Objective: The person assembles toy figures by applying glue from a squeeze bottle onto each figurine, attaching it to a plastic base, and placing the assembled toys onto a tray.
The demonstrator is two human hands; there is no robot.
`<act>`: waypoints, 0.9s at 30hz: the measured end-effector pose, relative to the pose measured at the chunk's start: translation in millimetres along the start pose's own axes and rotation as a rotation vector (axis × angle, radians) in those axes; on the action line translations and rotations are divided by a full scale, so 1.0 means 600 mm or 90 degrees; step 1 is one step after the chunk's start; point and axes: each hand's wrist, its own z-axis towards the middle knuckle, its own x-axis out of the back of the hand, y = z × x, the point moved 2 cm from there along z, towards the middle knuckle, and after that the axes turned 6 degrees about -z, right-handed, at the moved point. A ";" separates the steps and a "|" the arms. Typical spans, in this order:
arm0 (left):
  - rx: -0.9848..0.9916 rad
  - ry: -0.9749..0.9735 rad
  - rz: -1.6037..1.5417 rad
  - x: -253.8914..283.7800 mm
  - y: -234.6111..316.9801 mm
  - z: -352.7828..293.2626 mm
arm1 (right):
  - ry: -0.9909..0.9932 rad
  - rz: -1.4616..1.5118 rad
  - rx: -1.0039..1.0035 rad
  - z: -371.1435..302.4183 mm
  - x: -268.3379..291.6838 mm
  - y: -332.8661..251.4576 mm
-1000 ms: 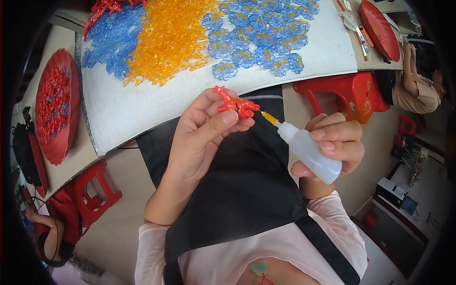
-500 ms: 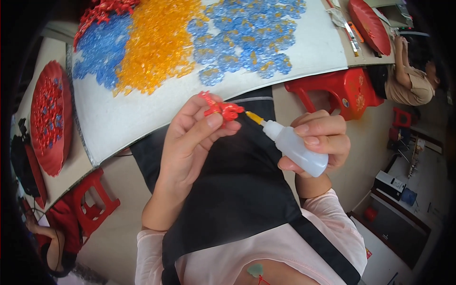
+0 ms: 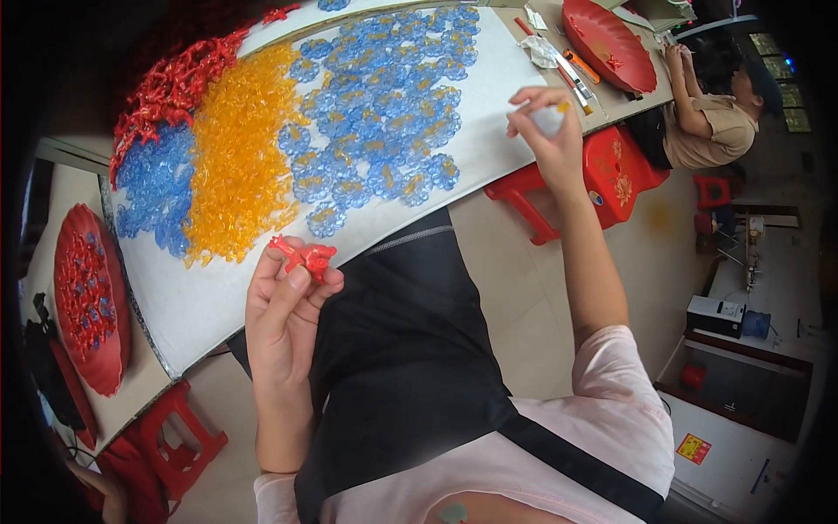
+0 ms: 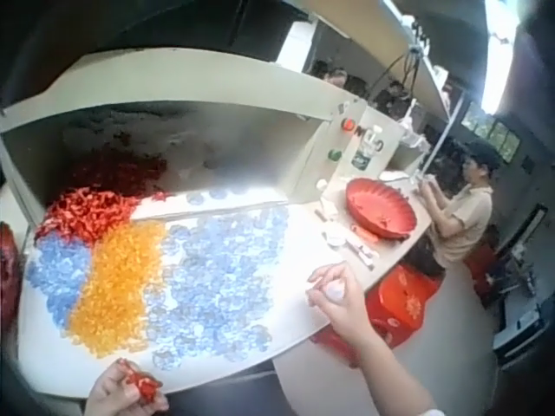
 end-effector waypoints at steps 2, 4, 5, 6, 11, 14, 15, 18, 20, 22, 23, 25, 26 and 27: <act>0.005 0.002 0.012 -0.002 -0.003 0.005 | -0.008 -0.111 0.021 0.053 0.016 0.042; -0.001 0.008 0.023 -0.008 0.001 -0.006 | -0.039 -0.285 0.096 0.107 0.024 0.062; -0.008 0.008 0.027 -0.009 0.003 -0.004 | -0.039 -0.280 0.101 0.136 0.025 0.078; -0.005 0.015 0.029 -0.009 0.002 0.000 | -0.034 -0.336 0.132 0.160 0.028 0.091; -0.001 0.037 0.035 -0.008 -0.003 0.005 | -0.040 -0.473 0.048 0.242 0.019 0.139; 0.001 0.048 0.038 -0.005 -0.005 0.006 | -0.101 -0.525 0.045 0.260 0.003 0.145; 0.004 0.048 0.036 -0.006 -0.007 0.008 | -0.100 -0.526 0.045 0.260 0.006 0.147; 0.007 0.043 0.039 -0.014 -0.006 0.008 | -0.092 -0.581 0.128 0.243 0.022 0.136; 0.009 0.041 0.044 -0.025 -0.011 0.006 | -0.115 -0.643 0.140 0.208 0.058 0.106; 0.004 0.054 0.057 -0.025 -0.014 0.015 | -0.116 -0.626 0.154 0.153 0.072 0.098; 0.002 0.068 0.064 -0.019 -0.014 0.011 | -0.129 -0.597 0.129 0.124 0.066 0.086; -0.007 0.081 0.069 -0.017 -0.010 0.006 | -0.138 -0.568 0.125 0.075 0.058 0.069; -0.008 0.071 0.067 -0.017 -0.009 0.003 | -0.130 -0.551 0.125 0.052 0.054 0.053; -0.010 0.068 0.067 -0.018 -0.010 0.001 | -0.147 -0.550 0.120 0.034 0.053 0.038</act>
